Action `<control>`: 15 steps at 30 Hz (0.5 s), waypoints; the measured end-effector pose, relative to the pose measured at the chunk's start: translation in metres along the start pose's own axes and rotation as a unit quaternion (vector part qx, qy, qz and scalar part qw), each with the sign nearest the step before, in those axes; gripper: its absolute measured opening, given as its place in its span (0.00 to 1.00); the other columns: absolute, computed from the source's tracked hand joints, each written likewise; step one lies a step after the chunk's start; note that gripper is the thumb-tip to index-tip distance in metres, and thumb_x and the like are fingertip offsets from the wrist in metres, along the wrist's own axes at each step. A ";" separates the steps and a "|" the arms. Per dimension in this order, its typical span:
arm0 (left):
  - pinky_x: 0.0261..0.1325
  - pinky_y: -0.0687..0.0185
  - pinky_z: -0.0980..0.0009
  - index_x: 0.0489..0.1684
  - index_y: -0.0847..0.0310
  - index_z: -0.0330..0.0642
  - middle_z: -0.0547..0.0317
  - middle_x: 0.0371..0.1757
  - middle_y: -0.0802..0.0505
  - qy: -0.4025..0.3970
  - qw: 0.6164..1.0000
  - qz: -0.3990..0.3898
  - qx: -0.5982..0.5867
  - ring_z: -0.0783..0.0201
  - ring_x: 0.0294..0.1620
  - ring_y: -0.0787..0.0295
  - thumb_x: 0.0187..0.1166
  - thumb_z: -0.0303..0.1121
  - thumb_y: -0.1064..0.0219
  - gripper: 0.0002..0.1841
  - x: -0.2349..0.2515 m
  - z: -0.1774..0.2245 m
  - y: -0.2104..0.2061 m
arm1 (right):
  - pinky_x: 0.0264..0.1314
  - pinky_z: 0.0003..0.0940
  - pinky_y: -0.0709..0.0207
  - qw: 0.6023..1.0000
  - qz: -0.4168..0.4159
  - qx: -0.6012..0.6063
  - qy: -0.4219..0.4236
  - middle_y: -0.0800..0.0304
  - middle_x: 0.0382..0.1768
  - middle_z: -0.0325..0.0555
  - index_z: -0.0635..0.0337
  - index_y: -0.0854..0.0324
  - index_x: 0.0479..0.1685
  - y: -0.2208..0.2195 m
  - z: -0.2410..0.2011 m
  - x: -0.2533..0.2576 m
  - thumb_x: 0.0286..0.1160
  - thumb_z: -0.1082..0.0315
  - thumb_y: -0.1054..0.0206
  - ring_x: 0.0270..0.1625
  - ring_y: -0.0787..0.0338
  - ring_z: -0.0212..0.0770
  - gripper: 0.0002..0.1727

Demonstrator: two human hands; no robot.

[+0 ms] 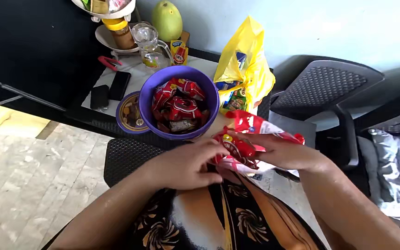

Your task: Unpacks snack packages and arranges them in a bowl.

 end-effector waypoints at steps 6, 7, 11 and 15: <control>0.65 0.15 0.56 0.77 0.28 0.43 0.40 0.81 0.28 0.063 0.994 -0.070 -0.052 0.53 0.63 0.14 0.86 0.43 0.35 0.24 0.022 -0.027 -0.037 | 0.65 0.28 0.14 0.982 0.046 0.135 0.127 0.12 0.66 0.32 0.50 0.23 0.79 0.010 -0.016 -0.003 0.69 0.71 0.29 0.64 0.11 0.27 0.32; 0.65 0.16 0.58 0.78 0.29 0.43 0.40 0.80 0.27 0.079 0.993 -0.069 -0.057 0.54 0.62 0.14 0.86 0.43 0.36 0.25 0.021 -0.030 -0.038 | 0.66 0.28 0.15 0.981 0.044 0.137 0.129 0.12 0.66 0.30 0.47 0.24 0.78 0.014 -0.023 -0.006 0.70 0.67 0.29 0.65 0.13 0.26 0.31; 0.62 0.14 0.58 0.85 0.33 0.45 0.39 0.83 0.29 0.092 0.986 -0.094 -0.101 0.52 0.61 0.12 0.87 0.43 0.36 0.29 0.019 -0.045 -0.052 | 0.63 0.25 0.13 0.934 0.163 0.121 0.294 0.13 0.62 0.26 0.47 0.30 0.74 0.042 -0.077 -0.004 0.68 0.63 0.25 0.63 0.12 0.25 0.31; 0.71 0.19 0.55 0.87 0.34 0.47 0.44 0.86 0.29 0.113 0.981 -0.121 -0.096 0.52 0.71 0.16 0.89 0.48 0.40 0.30 0.029 -0.066 -0.075 | 0.64 0.38 0.12 0.897 0.279 0.010 0.342 0.15 0.62 0.48 0.66 0.32 0.68 0.050 -0.119 0.048 0.59 0.75 0.23 0.63 0.11 0.38 0.33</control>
Point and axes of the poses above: each hand's wrist, its own x-axis towards the middle knuckle, its own y-axis out of the back of the hand, z = x × y, the point moved 5 cm from there along x, towards the middle knuckle
